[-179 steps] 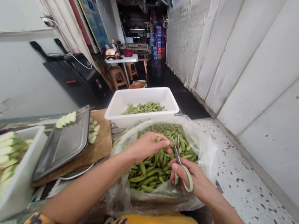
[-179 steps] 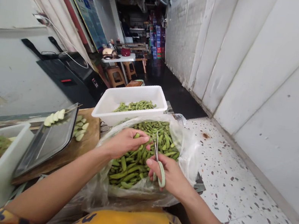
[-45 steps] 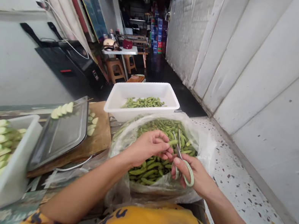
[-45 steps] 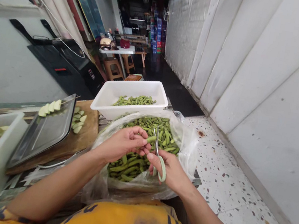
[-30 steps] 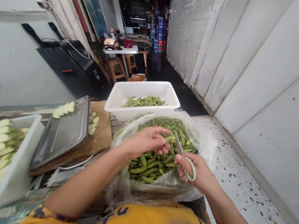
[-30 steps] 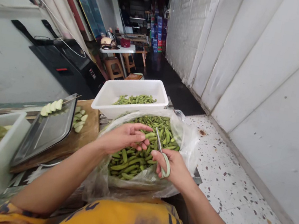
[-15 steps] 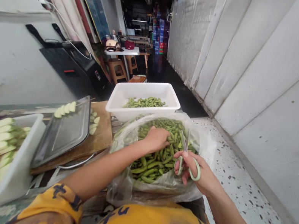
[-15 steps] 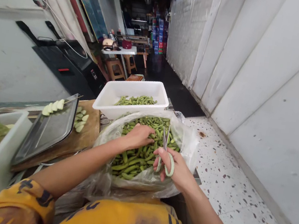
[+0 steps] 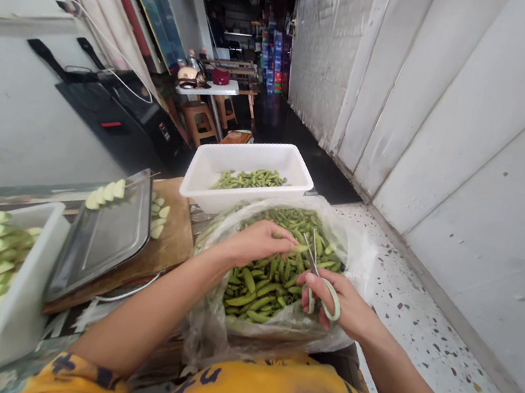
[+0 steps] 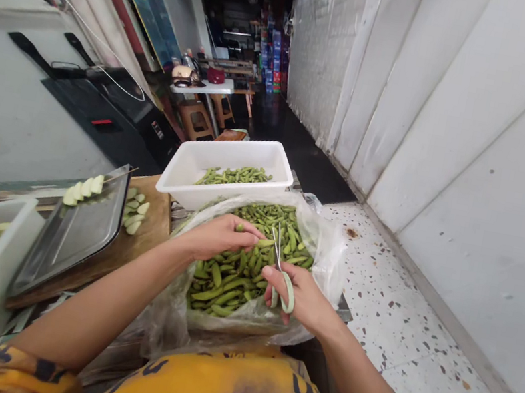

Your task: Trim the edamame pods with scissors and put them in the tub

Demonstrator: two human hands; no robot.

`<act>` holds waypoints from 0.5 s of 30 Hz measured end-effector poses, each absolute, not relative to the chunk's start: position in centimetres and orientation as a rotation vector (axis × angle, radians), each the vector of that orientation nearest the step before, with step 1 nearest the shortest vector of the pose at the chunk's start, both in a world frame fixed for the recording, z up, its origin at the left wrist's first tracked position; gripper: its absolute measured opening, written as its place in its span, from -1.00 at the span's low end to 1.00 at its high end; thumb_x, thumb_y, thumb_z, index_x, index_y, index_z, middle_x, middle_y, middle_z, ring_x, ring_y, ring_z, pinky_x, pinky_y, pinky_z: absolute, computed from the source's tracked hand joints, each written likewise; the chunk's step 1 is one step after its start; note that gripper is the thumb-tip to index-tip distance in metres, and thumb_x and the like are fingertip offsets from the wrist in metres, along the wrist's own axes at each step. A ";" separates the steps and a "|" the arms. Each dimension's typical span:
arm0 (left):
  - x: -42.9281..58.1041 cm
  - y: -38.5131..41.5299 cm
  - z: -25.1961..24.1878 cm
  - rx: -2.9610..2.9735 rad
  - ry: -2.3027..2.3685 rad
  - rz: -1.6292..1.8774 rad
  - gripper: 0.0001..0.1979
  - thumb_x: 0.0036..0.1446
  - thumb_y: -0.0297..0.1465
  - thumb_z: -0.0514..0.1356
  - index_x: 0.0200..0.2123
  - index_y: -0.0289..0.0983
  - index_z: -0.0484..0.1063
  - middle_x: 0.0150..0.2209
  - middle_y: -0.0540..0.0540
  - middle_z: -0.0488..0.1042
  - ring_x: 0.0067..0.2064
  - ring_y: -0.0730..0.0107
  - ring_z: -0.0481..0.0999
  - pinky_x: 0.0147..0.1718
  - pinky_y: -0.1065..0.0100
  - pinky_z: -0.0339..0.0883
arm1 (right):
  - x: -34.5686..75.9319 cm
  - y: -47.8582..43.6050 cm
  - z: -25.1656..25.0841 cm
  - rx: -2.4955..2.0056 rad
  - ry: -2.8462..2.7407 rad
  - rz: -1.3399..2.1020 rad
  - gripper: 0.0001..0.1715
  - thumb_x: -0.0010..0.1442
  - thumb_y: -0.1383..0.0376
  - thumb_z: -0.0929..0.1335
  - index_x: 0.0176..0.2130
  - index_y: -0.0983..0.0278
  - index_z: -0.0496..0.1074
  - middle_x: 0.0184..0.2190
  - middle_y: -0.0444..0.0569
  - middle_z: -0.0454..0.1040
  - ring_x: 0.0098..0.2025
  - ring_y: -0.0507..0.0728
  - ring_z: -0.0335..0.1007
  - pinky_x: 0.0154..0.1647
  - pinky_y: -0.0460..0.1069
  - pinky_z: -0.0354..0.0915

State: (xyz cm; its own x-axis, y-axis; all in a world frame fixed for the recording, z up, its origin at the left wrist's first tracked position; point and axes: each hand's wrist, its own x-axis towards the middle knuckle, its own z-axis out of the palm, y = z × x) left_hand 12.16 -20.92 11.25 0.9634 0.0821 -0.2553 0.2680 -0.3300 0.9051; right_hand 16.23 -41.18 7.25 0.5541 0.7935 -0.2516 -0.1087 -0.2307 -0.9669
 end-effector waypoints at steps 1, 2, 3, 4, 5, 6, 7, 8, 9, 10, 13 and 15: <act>12.1 -21.0 11.4 1.874 0.252 -0.199 -0.74 -0.06 -0.30 0.19 -0.34 -0.33 0.56 -0.64 0.07 0.32 -0.64 0.59 0.06 -0.63 0.45 -0.12 | 16.2 -41.2 7.3 -1.591 -0.606 0.942 -0.45 0.13 -0.15 0.30 -0.42 0.30 0.33 -0.54 -0.10 0.38 -0.58 -0.01 0.24 -0.78 -0.18 0.17; 12.1 -21.1 11.5 1.844 0.245 -0.203 -0.75 -0.07 -0.31 0.19 -0.38 -0.34 0.56 -0.65 0.07 0.29 -0.64 0.60 0.06 -0.63 0.45 -0.13 | 16.2 -41.3 7.4 -1.592 -0.615 0.946 -0.45 0.14 -0.15 0.30 -0.43 0.30 0.33 -0.55 -0.10 0.38 -0.60 -0.02 0.22 -0.78 -0.18 0.17; 12.0 -21.2 11.6 1.815 0.237 -0.207 -0.77 -0.07 -0.31 0.19 -0.40 -0.34 0.55 -0.66 0.07 0.27 -0.64 0.60 0.05 -0.64 0.45 -0.14 | 16.3 -41.3 7.5 -1.592 -0.623 0.949 -0.45 0.14 -0.14 0.30 -0.42 0.30 0.32 -0.54 -0.11 0.37 -0.61 -0.03 0.21 -0.78 -0.18 0.16; 12.0 -21.3 11.7 1.790 0.230 -0.205 -0.77 -0.08 -0.31 0.19 -0.42 -0.35 0.54 -0.66 0.08 0.25 -0.64 0.61 0.05 -0.64 0.45 -0.14 | 16.3 -41.4 7.5 -1.591 -0.631 0.951 -0.46 0.14 -0.14 0.31 -0.41 0.31 0.33 -0.54 -0.11 0.37 -0.61 -0.03 0.20 -0.77 -0.18 0.17; 12.0 -21.4 11.7 1.775 0.225 -0.202 -0.78 -0.08 -0.31 0.19 -0.43 -0.35 0.53 -0.67 0.08 0.25 -0.64 0.61 0.04 -0.64 0.46 -0.14 | 16.3 -41.4 7.6 -1.592 -0.636 0.954 -0.46 0.13 -0.13 0.31 -0.39 0.31 0.33 -0.54 -0.12 0.38 -0.60 -0.03 0.21 -0.77 -0.18 0.17; 11.9 -21.5 11.8 1.769 0.224 -0.198 -0.78 -0.08 -0.30 0.19 -0.45 -0.35 0.52 -0.67 0.08 0.24 -0.64 0.61 0.05 -0.64 0.46 -0.14 | 16.4 -41.4 7.6 -1.598 -0.642 0.956 -0.47 0.14 -0.13 0.31 -0.38 0.30 0.33 -0.54 -0.12 0.38 -0.61 -0.03 0.21 -0.77 -0.18 0.17; 11.9 -21.6 11.8 1.766 0.224 -0.196 -0.78 -0.08 -0.30 0.20 -0.46 -0.35 0.51 -0.66 0.08 0.25 -0.64 0.62 0.05 -0.64 0.46 -0.13 | 16.4 -41.5 7.6 -1.610 -0.645 0.957 -0.48 0.14 -0.12 0.31 -0.36 0.31 0.34 -0.55 -0.13 0.38 -0.62 -0.04 0.19 -0.77 -0.18 0.16; 11.9 -21.6 11.9 1.763 0.222 -0.195 -0.78 -0.08 -0.29 0.20 -0.47 -0.35 0.51 -0.66 0.07 0.26 -0.64 0.62 0.06 -0.64 0.46 -0.12 | 16.4 -41.5 7.7 -1.626 -0.649 0.957 -0.48 0.15 -0.12 0.31 -0.35 0.31 0.34 -0.56 -0.14 0.38 -0.65 -0.06 0.17 -0.78 -0.18 0.14; 11.9 -21.6 11.9 1.759 0.214 -0.199 -0.78 -0.07 -0.28 0.21 -0.48 -0.35 0.50 -0.66 0.07 0.26 -0.63 0.62 0.06 -0.64 0.47 -0.12 | 16.4 -41.5 7.7 -1.643 -0.653 0.953 -0.48 0.16 -0.11 0.30 -0.34 0.31 0.35 -0.57 -0.15 0.38 -0.68 -0.07 0.13 -0.79 -0.18 0.11; 11.9 -21.6 11.9 1.752 0.204 -0.207 -0.77 -0.06 -0.27 0.22 -0.49 -0.35 0.49 -0.65 0.07 0.27 -0.63 0.63 0.06 -0.64 0.46 -0.12 | 16.3 -41.5 7.7 -1.660 -0.656 0.948 -0.48 0.17 -0.11 0.29 -0.34 0.31 0.36 -0.59 -0.16 0.38 -0.71 -0.09 0.11 -0.79 -0.18 0.08; 11.8 -21.3 11.8 1.736 0.166 -0.268 -0.73 -0.03 -0.24 0.24 -0.41 -0.36 0.51 -0.61 0.05 0.32 -0.63 0.64 0.06 -0.63 0.46 -0.13 | 16.3 -41.4 7.7 -1.694 -0.635 0.917 -0.48 0.18 -0.10 0.29 -0.38 0.32 0.37 -0.64 -0.17 0.37 -0.76 -0.11 0.07 -0.79 -0.18 0.02; 11.8 -21.1 11.8 1.740 0.131 -0.365 -0.71 -0.02 -0.24 0.25 -0.30 -0.35 0.51 -0.56 0.03 0.39 -0.62 0.64 0.09 -0.63 0.47 -0.10 | 16.3 -41.2 7.6 -1.699 -0.586 0.887 -0.49 0.13 -0.09 0.34 -0.41 0.32 0.37 -0.69 -0.19 0.32 -0.75 -0.10 0.08 -0.80 -0.19 -0.01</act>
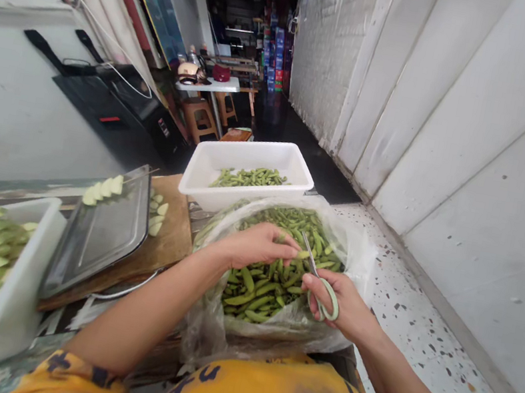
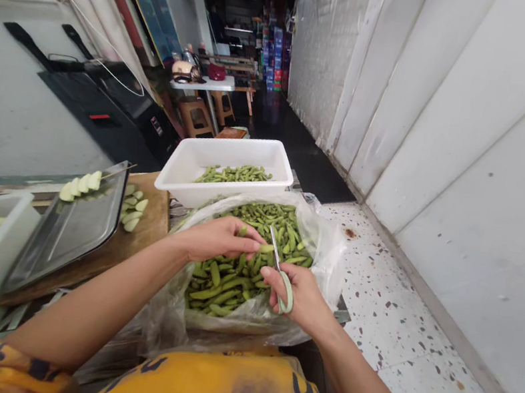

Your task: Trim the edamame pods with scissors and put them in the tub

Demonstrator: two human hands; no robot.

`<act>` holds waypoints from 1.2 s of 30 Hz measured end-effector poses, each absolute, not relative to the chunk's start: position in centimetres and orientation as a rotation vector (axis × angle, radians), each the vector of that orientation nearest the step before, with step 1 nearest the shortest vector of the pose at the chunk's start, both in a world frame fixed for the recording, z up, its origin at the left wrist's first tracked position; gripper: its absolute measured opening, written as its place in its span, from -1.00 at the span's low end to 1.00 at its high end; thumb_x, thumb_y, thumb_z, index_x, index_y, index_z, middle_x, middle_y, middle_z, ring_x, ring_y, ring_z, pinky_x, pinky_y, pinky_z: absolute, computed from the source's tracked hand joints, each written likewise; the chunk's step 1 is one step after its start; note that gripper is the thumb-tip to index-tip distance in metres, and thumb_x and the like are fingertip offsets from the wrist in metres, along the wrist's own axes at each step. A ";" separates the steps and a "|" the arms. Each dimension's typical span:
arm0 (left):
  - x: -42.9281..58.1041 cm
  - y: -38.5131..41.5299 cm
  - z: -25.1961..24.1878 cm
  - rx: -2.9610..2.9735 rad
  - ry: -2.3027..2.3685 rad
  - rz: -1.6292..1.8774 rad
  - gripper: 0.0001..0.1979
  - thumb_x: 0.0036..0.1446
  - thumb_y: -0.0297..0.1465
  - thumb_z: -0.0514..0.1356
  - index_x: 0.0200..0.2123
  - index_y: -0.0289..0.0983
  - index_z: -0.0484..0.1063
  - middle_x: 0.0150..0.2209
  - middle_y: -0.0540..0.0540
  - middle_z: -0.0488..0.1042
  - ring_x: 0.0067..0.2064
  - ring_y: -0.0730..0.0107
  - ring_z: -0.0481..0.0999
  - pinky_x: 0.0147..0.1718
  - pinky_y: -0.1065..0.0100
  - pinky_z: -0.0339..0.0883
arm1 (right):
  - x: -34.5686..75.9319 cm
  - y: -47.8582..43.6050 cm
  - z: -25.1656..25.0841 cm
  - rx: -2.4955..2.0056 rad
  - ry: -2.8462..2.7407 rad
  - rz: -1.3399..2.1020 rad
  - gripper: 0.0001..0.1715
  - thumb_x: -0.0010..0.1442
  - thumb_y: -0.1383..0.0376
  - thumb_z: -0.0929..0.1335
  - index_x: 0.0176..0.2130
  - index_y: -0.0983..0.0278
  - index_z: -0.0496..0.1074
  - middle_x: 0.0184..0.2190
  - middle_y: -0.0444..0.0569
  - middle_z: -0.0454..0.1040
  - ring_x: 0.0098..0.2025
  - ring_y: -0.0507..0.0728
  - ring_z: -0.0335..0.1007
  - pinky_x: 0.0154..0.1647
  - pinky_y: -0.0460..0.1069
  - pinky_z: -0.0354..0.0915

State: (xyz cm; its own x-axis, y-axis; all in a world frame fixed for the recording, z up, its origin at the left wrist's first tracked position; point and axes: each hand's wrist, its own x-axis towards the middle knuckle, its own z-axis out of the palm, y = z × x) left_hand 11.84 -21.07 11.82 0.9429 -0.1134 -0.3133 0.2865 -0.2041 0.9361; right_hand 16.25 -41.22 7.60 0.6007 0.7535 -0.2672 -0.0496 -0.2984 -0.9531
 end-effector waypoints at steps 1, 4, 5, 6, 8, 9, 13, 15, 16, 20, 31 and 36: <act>11.9 -21.0 11.8 1.736 0.105 -0.407 -0.70 -0.01 -0.24 0.26 -0.27 -0.35 0.50 -0.53 0.01 0.43 -0.61 0.64 0.11 -0.62 0.47 -0.08 | 16.3 -41.2 7.6 -1.694 -0.562 0.879 -0.50 0.10 -0.09 0.36 -0.42 0.32 0.37 -0.71 -0.20 0.30 -0.75 -0.09 0.10 -0.80 -0.19 -0.02; 11.9 -20.8 12.0 1.637 0.045 -0.394 -0.73 0.03 -0.24 0.25 -0.27 -0.32 0.40 -0.36 -0.08 0.52 -0.58 0.65 0.19 -0.59 0.49 0.00 | 16.3 -41.1 7.5 -1.624 -0.545 0.899 -0.48 0.06 -0.11 0.38 -0.39 0.31 0.36 -0.68 -0.19 0.32 -0.69 -0.05 0.18 -0.79 -0.19 0.07; 11.9 -20.8 12.0 1.584 0.042 -0.360 -0.73 0.04 -0.23 0.25 -0.30 -0.31 0.35 -0.29 -0.10 0.53 -0.56 0.64 0.23 -0.59 0.50 0.00 | 16.3 -41.1 7.5 -1.589 -0.549 0.910 -0.47 0.08 -0.12 0.36 -0.38 0.31 0.36 -0.64 -0.17 0.35 -0.67 -0.03 0.21 -0.78 -0.18 0.12; 12.0 -20.8 12.1 1.530 0.049 -0.337 -0.72 0.05 -0.22 0.24 -0.32 -0.30 0.30 -0.25 -0.13 0.53 -0.54 0.63 0.28 -0.60 0.51 -0.01 | 16.3 -41.1 7.5 -1.556 -0.551 0.917 -0.47 0.09 -0.13 0.34 -0.37 0.31 0.35 -0.61 -0.15 0.37 -0.64 -0.02 0.24 -0.76 -0.17 0.17; 12.0 -20.9 12.1 1.442 0.092 -0.327 -0.69 0.04 -0.20 0.25 -0.36 -0.28 0.24 -0.20 -0.15 0.51 -0.47 0.58 0.37 -0.62 0.53 -0.04 | 16.3 -41.1 7.5 -1.510 -0.539 0.924 -0.47 0.12 -0.13 0.32 -0.34 0.31 0.34 -0.56 -0.12 0.39 -0.58 0.01 0.29 -0.74 -0.16 0.22; 12.1 -21.0 12.1 1.418 0.126 -0.314 -0.68 0.02 -0.20 0.26 -0.37 -0.27 0.23 -0.21 -0.14 0.50 -0.45 0.56 0.39 -0.63 0.54 -0.05 | 16.2 -41.1 7.5 -1.499 -0.527 0.923 -0.47 0.13 -0.13 0.31 -0.32 0.31 0.34 -0.56 -0.12 0.39 -0.56 0.02 0.30 -0.75 -0.17 0.22; 12.3 -21.5 11.6 1.343 0.249 -0.146 -0.68 -0.06 -0.29 0.33 -0.38 -0.27 0.24 -0.46 0.05 0.35 -0.52 0.64 0.26 -0.62 0.57 0.02 | 16.0 -40.9 7.7 -1.496 -0.525 0.914 -0.46 0.13 -0.12 0.31 -0.31 0.32 0.34 -0.56 -0.12 0.37 -0.54 0.02 0.30 -0.76 -0.18 0.21; 12.4 -21.7 11.4 1.285 0.256 -0.129 -0.69 -0.09 -0.33 0.34 -0.42 -0.29 0.24 -0.55 0.12 0.23 -0.58 0.67 0.18 -0.64 0.57 -0.01 | 15.9 -40.7 7.9 -1.505 -0.537 0.910 -0.46 0.12 -0.13 0.32 -0.33 0.31 0.33 -0.56 -0.12 0.37 -0.56 0.01 0.29 -0.76 -0.17 0.21; 12.4 -21.8 11.3 1.269 0.254 -0.131 -0.71 -0.10 -0.34 0.33 -0.44 -0.30 0.24 -0.56 0.12 0.22 -0.59 0.68 0.17 -0.66 0.57 -0.06 | 15.8 -40.6 8.0 -1.509 -0.536 0.908 -0.45 0.11 -0.14 0.32 -0.34 0.31 0.33 -0.55 -0.12 0.37 -0.56 0.01 0.28 -0.76 -0.17 0.21; 12.3 -22.4 11.3 1.294 0.286 -0.020 -0.80 -0.12 -0.41 0.26 -0.45 -0.32 0.27 -0.54 0.02 0.37 -0.64 0.68 0.17 -0.72 0.55 -0.22 | 15.7 -40.4 8.4 -1.528 -0.530 0.917 -0.43 0.07 -0.17 0.33 -0.36 0.30 0.32 -0.54 -0.13 0.38 -0.59 0.00 0.26 -0.75 -0.16 0.21; 11.5 -23.9 10.8 1.524 0.384 0.155 -0.80 -0.16 -0.51 0.24 -0.48 -0.27 0.22 -0.64 0.10 0.39 -0.66 0.64 0.24 -0.66 0.55 0.01 | 15.7 -40.2 8.7 -1.577 -0.565 0.893 -0.46 0.08 -0.14 0.34 -0.38 0.29 0.32 -0.59 -0.17 0.39 -0.72 -0.05 0.19 -0.75 -0.13 0.16; 11.3 -24.0 10.9 1.427 0.419 0.086 -0.80 -0.15 -0.51 0.23 -0.48 -0.28 0.20 -0.53 0.00 0.50 -0.66 0.67 0.23 -0.69 0.56 -0.04 | 15.6 -39.9 8.0 -1.587 -0.546 0.874 -0.46 0.11 -0.14 0.31 -0.39 0.29 0.35 -0.66 -0.15 0.39 -0.73 -0.04 0.17 -0.78 -0.15 0.08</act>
